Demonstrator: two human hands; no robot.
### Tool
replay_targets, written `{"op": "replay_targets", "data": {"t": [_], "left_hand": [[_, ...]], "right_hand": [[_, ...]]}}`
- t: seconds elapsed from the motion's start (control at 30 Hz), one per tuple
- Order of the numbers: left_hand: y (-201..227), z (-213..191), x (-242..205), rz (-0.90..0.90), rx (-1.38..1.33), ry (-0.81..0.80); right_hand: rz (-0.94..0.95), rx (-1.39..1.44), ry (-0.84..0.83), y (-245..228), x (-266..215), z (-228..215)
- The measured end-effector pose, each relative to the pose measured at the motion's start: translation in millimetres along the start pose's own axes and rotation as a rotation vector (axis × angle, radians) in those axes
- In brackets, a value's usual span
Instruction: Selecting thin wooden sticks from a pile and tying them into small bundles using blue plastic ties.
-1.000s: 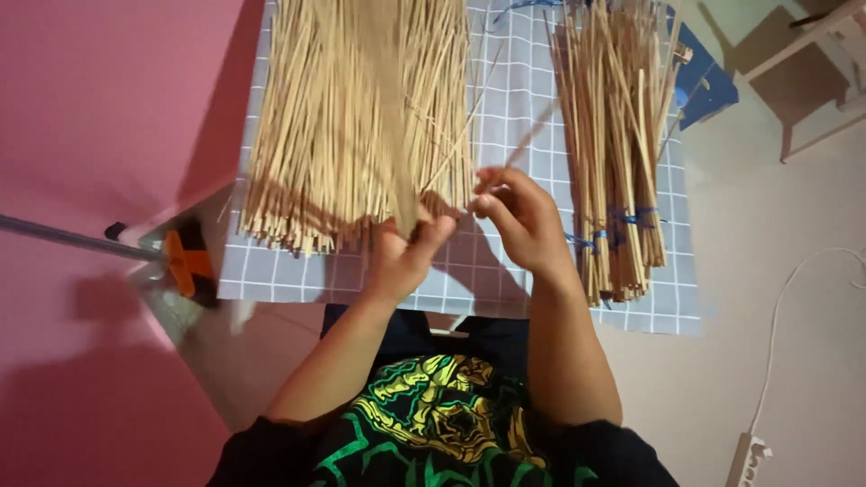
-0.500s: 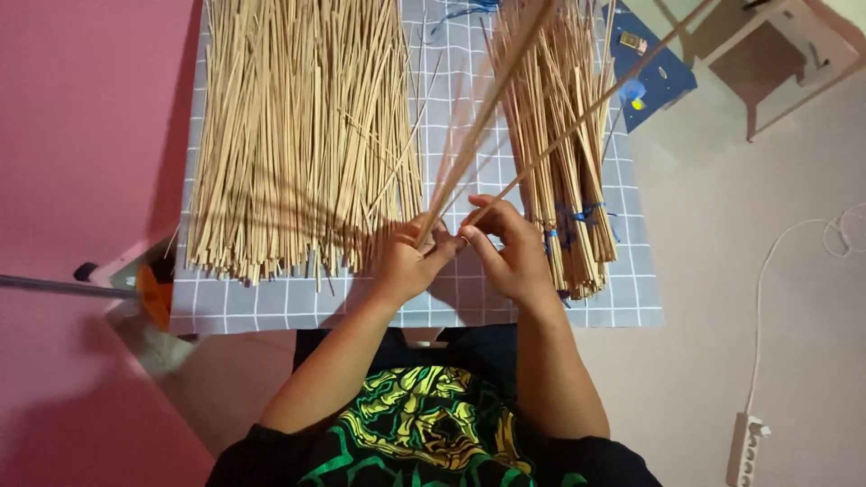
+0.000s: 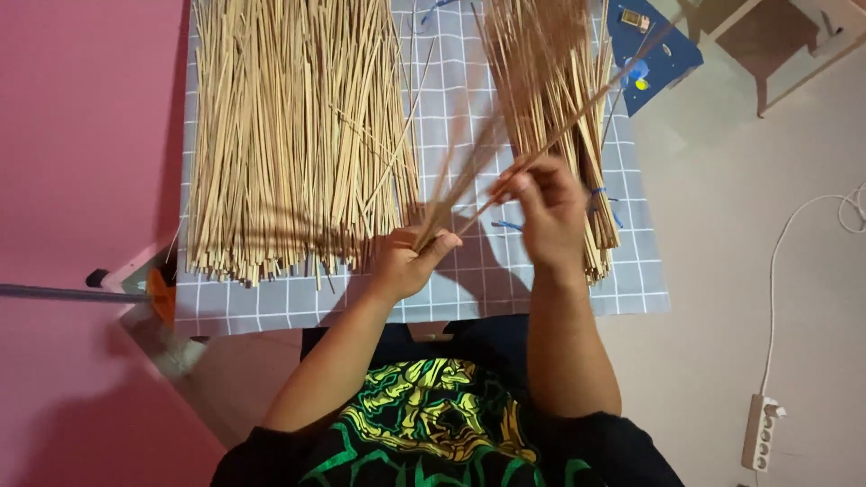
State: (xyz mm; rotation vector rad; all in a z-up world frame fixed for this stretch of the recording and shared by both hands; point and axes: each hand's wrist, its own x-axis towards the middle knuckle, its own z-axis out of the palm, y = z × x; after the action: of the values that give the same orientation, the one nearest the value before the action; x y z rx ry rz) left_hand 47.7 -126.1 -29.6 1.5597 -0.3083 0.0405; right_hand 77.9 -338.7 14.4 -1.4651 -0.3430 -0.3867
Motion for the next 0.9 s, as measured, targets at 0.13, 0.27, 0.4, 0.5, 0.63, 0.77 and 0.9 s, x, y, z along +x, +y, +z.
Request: {"op": "replay_targets", "data": {"t": [0.13,0.27,0.4,0.5,0.63,0.77,0.9], "left_hand": [[5,0,1,0.037,-0.113,-0.065],[-30,1,-7,0.088,-0.110,-0.029],[-9,-2,-3,0.095,0.013,-0.111],[4,-6,-3,0.074,0.039,-0.131],[-1,-8,-11,0.066,-0.058,-0.180],[-5,-18,-14,0.117,-0.159,0.037],[-29,-50,-38,0.122,-0.144,0.159]], "right_hand": [[-0.006,0.087,0.147,-14,12,-4],[-0.031,0.072,0.079,-28,5,17],[-0.117,-0.046,-0.059,-33,-14,41],[-0.128,-0.022,-0.125,-45,-12,54],[-0.138,-0.035,-0.184,-44,-11,66],[-0.080,-0.054,-0.173,-25,-12,72],[0.015,-0.177,-0.104,-17,-1,99]]}}
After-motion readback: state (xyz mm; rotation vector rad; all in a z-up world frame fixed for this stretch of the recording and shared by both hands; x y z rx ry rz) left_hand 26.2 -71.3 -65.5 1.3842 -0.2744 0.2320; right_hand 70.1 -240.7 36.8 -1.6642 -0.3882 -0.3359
